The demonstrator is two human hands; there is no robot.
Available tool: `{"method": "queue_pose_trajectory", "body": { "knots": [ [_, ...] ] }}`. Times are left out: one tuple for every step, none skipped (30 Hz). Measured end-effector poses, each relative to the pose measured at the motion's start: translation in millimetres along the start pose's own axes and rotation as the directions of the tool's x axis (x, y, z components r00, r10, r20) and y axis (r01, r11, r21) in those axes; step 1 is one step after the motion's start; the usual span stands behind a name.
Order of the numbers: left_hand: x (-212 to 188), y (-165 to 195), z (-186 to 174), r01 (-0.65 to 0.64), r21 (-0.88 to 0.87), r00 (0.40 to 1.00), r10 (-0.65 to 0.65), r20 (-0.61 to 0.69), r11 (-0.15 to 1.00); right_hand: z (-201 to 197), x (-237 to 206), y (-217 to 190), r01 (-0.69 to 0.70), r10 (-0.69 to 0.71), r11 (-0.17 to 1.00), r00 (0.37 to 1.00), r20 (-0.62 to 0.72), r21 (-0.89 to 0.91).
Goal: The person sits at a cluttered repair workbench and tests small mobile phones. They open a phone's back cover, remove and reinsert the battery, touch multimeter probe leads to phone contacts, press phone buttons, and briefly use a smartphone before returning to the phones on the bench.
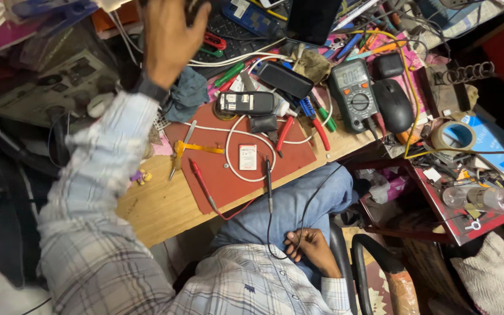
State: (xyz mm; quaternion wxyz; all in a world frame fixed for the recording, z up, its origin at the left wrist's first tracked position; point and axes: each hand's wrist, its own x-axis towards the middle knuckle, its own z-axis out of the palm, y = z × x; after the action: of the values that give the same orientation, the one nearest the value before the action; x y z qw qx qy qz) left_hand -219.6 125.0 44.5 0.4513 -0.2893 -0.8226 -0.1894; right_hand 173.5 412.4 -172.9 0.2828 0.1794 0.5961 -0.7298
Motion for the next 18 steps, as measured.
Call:
{"method": "queue_pose_trajectory", "body": {
  "knots": [
    [-8, 6, -9, 0.127, -0.183, 0.991, -0.118, 0.058, 0.975, -1, 0, 2, -0.005, 0.005, 1.0, 1.0, -0.002, -0.005],
    [-16, 13, -19, 0.255, -0.35, 0.966, -0.221, 0.134, 0.901, -5, -2, 4, 0.017, -0.015, 0.999, 0.999, 0.039, -0.042],
    [-23, 22, -29, 0.378, -0.493, 0.925, -0.305, 0.226, 0.783, -10, -6, 4, 0.04, -0.034, 0.996, 0.996, 0.083, -0.077],
    [-29, 32, -37, 0.523, -0.589, 0.852, -0.404, 0.333, 0.616, -15, -11, -1, 0.066, -0.051, 0.992, 0.991, 0.127, -0.112],
    [-34, 42, -46, 0.641, -0.647, 0.759, -0.47, 0.451, 0.413, -25, -19, -9, 0.049, -0.003, 0.969, 0.983, 0.186, -0.242],
    [-39, 53, -55, 0.726, -0.663, 0.65, -0.497, 0.575, 0.183, -35, -31, -20, 0.038, 0.054, 0.929, 0.97, 0.237, -0.367],
    [-45, 63, -65, 0.726, -0.683, 0.63, -0.477, 0.613, 0.08, -46, -44, -35, -0.024, 0.112, 0.934, 0.967, 0.229, -0.356],
    [-52, 72, -75, 0.719, -0.695, 0.612, -0.452, 0.65, -0.027, -53, -57, -50, -0.087, 0.17, 0.935, 0.961, 0.219, -0.344],
    [-59, 83, -83, 0.746, -0.659, 0.555, -0.457, 0.696, -0.098, -56, -70, -66, -0.111, 0.159, 0.87, 0.985, 0.061, -0.481],
    [-65, 93, -90, 0.765, -0.621, 0.5, -0.452, 0.739, -0.169, -58, -81, -85, -0.149, 0.113, 0.786, 0.989, -0.098, -0.601],
    [-71, 102, -96, 0.78, -0.578, 0.443, -0.439, 0.782, -0.241, -53, -88, -101, -0.043, -0.047, 0.821, 0.989, -0.143, -0.569],
    [-76, 112, -99, 0.756, -0.57, 0.431, -0.411, 0.803, -0.322, -44, -95, -117, 0.061, -0.2, 0.838, 0.959, -0.201, -0.543],
    [-80, 121, -101, 0.728, -0.555, 0.419, -0.38, 0.825, -0.402, -33, -99, -133, 0.161, -0.342, 0.836, 0.901, -0.268, -0.524],
    [-83, 130, -103, 0.697, -0.535, 0.408, -0.349, 0.844, -0.477, -19, -99, -147, 0.304, -0.476, 0.811, 0.84, -0.261, -0.5],
    [-86, 139, -105, 0.691, -0.505, 0.38, -0.335, 0.862, -0.517, -1, -94, -159, 0.441, -0.598, 0.762, 0.759, -0.256, -0.474],
    [-89, 148, -107, 0.682, -0.475, 0.352, -0.321, 0.879, -0.555, 18, -88, -170, 0.569, -0.708, 0.69, 0.659, -0.254, -0.448],
    [-91, 156, -109, 0.673, -0.446, 0.326, -0.305, 0.895, -0.59, 32, -79, -182, 0.598, -0.768, 0.615, 0.602, -0.219, -0.515],
    [-94, 164, -111, 0.705, -0.517, 0.386, -0.349, 0.854, -0.486, 47, -70, -193, 0.619, -0.82, 0.535, 0.545, -0.177, -0.575]
  ]
}}
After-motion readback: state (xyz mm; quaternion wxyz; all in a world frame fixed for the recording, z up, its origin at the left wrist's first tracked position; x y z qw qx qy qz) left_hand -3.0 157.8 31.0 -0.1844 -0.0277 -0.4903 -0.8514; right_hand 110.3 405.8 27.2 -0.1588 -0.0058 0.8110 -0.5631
